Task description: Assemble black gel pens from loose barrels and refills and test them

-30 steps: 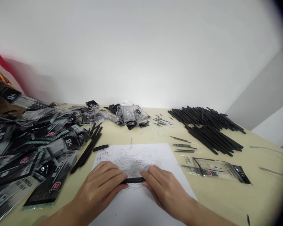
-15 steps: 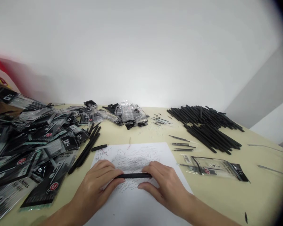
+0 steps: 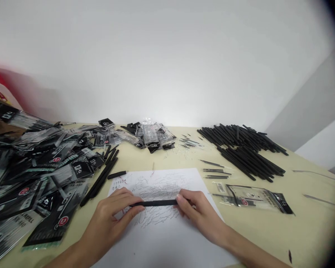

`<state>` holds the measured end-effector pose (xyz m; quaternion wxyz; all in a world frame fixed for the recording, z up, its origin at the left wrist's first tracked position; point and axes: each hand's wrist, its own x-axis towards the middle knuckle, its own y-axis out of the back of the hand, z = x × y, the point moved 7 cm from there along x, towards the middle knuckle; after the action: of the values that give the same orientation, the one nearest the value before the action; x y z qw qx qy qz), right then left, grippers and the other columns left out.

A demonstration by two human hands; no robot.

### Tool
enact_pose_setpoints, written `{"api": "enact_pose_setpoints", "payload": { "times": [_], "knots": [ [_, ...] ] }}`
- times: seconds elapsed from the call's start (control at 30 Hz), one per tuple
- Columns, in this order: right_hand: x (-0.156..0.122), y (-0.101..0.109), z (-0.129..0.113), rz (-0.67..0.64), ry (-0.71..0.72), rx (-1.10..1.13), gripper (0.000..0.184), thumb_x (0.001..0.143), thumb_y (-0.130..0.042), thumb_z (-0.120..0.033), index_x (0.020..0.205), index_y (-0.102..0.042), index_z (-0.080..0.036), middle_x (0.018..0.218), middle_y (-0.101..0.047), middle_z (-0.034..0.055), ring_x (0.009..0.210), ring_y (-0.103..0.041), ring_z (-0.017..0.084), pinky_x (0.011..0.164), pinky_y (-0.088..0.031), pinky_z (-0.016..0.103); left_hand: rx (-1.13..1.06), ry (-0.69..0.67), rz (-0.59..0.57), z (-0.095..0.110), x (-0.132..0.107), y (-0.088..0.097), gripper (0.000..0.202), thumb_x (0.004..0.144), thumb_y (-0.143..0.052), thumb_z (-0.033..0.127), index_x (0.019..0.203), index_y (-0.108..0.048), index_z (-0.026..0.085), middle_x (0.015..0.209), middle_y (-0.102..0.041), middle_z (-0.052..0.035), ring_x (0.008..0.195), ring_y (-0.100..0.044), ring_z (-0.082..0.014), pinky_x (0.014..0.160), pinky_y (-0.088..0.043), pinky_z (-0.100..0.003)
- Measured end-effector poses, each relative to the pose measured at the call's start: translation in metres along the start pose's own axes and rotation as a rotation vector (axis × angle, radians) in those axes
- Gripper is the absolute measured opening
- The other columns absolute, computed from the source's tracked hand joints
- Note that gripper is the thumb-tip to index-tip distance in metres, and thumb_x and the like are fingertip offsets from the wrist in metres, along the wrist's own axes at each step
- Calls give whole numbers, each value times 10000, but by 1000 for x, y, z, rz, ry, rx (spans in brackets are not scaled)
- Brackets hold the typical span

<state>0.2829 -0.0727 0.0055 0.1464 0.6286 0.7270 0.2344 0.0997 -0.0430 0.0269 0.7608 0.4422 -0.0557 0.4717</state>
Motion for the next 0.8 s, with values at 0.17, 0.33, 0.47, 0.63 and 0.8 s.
{"api": "enact_pose_setpoints", "payload": {
  "times": [0.17, 0.33, 0.47, 0.63, 0.8],
  "knots": [
    [1, 1, 9, 16, -27, 41, 288, 880, -461, -390, 707, -522, -168, 608, -471, -27, 564, -416, 103, 517, -320, 216, 8, 33, 3, -4, -1, 0, 89, 798, -590, 159, 849, -660, 178, 702, -640, -24, 674, -570, -140, 593, -482, -237],
    [1, 1, 9, 27, -36, 183, 200, 833, -545, -380, 851, -531, -182, 662, -500, -24, 581, -464, 106, 520, -355, 210, 15, 66, 11, -5, 2, 2, 98, 805, -577, 191, 830, -670, 183, 701, -653, -23, 666, -586, -144, 584, -487, -235],
    [2, -2, 11, -35, -89, 219, 394, 899, -412, -429, 628, -494, -155, 509, -434, -41, 452, -403, 74, 471, -331, 207, 22, 71, 13, -6, 2, 3, 99, 804, -578, 207, 828, -672, 185, 696, -659, -18, 660, -586, -144, 593, -488, -237],
    [3, 2, 14, 1, -96, 257, 263, 833, -542, -418, 829, -551, -154, 536, -432, -55, 486, -440, 84, 469, -327, 200, 26, 97, 5, -9, 1, 3, 102, 807, -575, 216, 820, -672, 189, 707, -658, -19, 672, -585, -146, 596, -486, -240],
    [5, 1, 16, -29, -122, 276, 345, 848, -496, -465, 734, -571, -149, 474, -406, -61, 422, -373, 71, 443, -290, 203, 31, 90, 12, -7, 1, 4, 108, 805, -575, 221, 815, -675, 181, 685, -656, -19, 662, -587, -147, 596, -486, -243]
  ]
}}
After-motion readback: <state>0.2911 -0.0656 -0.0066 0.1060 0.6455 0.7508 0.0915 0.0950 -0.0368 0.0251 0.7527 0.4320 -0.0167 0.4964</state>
